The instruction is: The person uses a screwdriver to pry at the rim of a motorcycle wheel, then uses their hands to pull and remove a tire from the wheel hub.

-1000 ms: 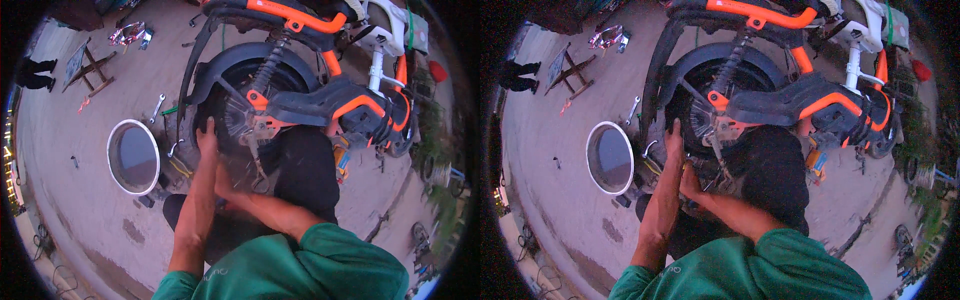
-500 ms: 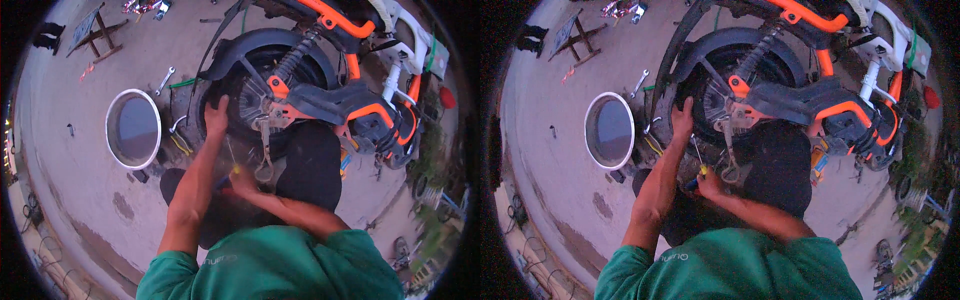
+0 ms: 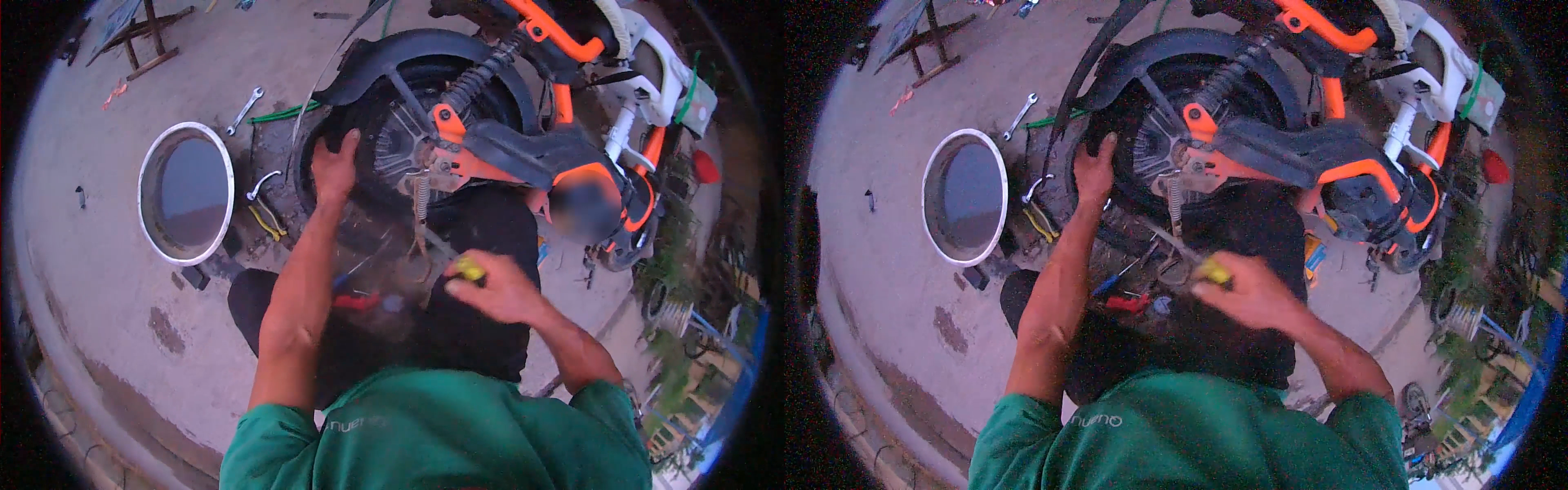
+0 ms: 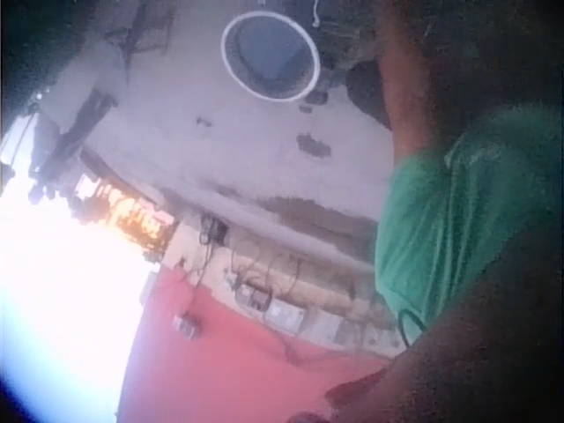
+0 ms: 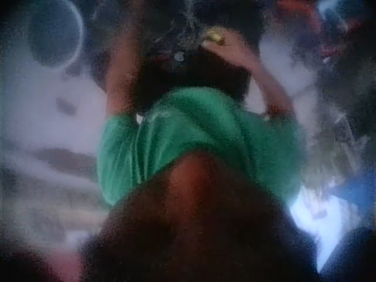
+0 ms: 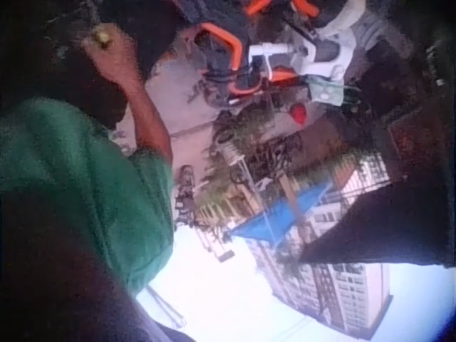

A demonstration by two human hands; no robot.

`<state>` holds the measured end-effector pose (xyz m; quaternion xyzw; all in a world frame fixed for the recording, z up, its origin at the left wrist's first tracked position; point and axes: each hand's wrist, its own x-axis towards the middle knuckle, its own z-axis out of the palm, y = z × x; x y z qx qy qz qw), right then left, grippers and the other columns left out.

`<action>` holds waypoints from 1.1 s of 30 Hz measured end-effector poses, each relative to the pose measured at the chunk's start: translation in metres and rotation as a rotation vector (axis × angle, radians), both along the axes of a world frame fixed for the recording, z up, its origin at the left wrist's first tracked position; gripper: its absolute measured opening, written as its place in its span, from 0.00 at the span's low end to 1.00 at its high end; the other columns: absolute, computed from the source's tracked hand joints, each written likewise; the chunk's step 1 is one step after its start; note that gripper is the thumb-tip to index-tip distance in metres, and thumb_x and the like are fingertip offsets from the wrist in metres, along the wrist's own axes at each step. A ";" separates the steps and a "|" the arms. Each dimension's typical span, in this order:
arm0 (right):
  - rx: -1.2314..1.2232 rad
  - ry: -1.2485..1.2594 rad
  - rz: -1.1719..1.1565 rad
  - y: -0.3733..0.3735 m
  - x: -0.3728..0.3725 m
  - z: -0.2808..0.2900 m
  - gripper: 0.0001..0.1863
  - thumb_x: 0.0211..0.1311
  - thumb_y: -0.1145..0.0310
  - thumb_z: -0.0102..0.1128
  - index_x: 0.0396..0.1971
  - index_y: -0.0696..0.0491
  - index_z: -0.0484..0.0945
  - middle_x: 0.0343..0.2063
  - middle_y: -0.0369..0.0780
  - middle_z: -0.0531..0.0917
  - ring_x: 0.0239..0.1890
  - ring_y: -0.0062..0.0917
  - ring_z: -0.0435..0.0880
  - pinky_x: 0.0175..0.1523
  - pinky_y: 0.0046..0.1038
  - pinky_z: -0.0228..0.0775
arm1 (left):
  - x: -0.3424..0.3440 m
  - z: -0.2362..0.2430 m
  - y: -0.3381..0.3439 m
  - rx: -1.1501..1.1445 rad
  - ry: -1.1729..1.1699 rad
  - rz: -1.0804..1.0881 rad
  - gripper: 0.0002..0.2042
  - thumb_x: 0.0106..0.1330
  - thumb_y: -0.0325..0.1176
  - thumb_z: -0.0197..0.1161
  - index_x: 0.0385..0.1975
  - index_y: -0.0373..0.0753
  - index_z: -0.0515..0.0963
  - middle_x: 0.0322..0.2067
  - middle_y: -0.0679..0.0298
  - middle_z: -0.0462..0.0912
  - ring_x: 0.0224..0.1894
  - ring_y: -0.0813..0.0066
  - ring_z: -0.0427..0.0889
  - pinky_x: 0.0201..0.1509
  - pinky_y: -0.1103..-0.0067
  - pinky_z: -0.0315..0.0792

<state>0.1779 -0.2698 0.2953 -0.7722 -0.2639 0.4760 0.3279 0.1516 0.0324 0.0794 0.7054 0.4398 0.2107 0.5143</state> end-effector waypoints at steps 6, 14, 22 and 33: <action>-0.078 -0.249 -0.495 -0.081 0.048 -0.031 0.11 0.68 0.63 0.65 0.37 0.56 0.81 0.24 0.33 0.81 0.27 0.16 0.77 0.34 0.26 0.70 | 0.010 -0.007 0.002 0.011 -0.009 -0.022 0.46 0.61 0.60 0.68 0.66 0.22 0.66 0.64 0.34 0.72 0.69 0.43 0.70 0.73 0.66 0.62; -0.226 -0.318 -0.431 -0.155 0.048 -0.076 0.11 0.64 0.70 0.63 0.40 0.61 0.78 0.35 0.44 0.81 0.35 0.31 0.82 0.45 0.31 0.73 | 0.011 -0.002 0.027 0.142 0.068 -0.118 0.45 0.62 0.61 0.66 0.65 0.23 0.67 0.63 0.35 0.72 0.69 0.41 0.70 0.72 0.66 0.63; 0.240 -0.573 -0.325 -0.107 0.096 -0.142 0.14 0.63 0.73 0.62 0.48 0.60 0.80 0.48 0.45 0.83 0.50 0.38 0.82 0.56 0.36 0.72 | 0.024 0.024 0.019 0.096 0.006 -0.169 0.41 0.63 0.60 0.66 0.61 0.25 0.73 0.59 0.38 0.78 0.64 0.45 0.76 0.68 0.65 0.67; 0.164 -0.804 -0.721 -0.066 0.109 -0.196 0.13 0.62 0.64 0.73 0.35 0.59 0.83 0.35 0.39 0.84 0.37 0.24 0.81 0.46 0.28 0.73 | 0.040 0.018 0.036 -0.004 -0.091 -0.263 0.34 0.64 0.54 0.70 0.57 0.27 0.77 0.54 0.48 0.84 0.58 0.56 0.82 0.63 0.70 0.70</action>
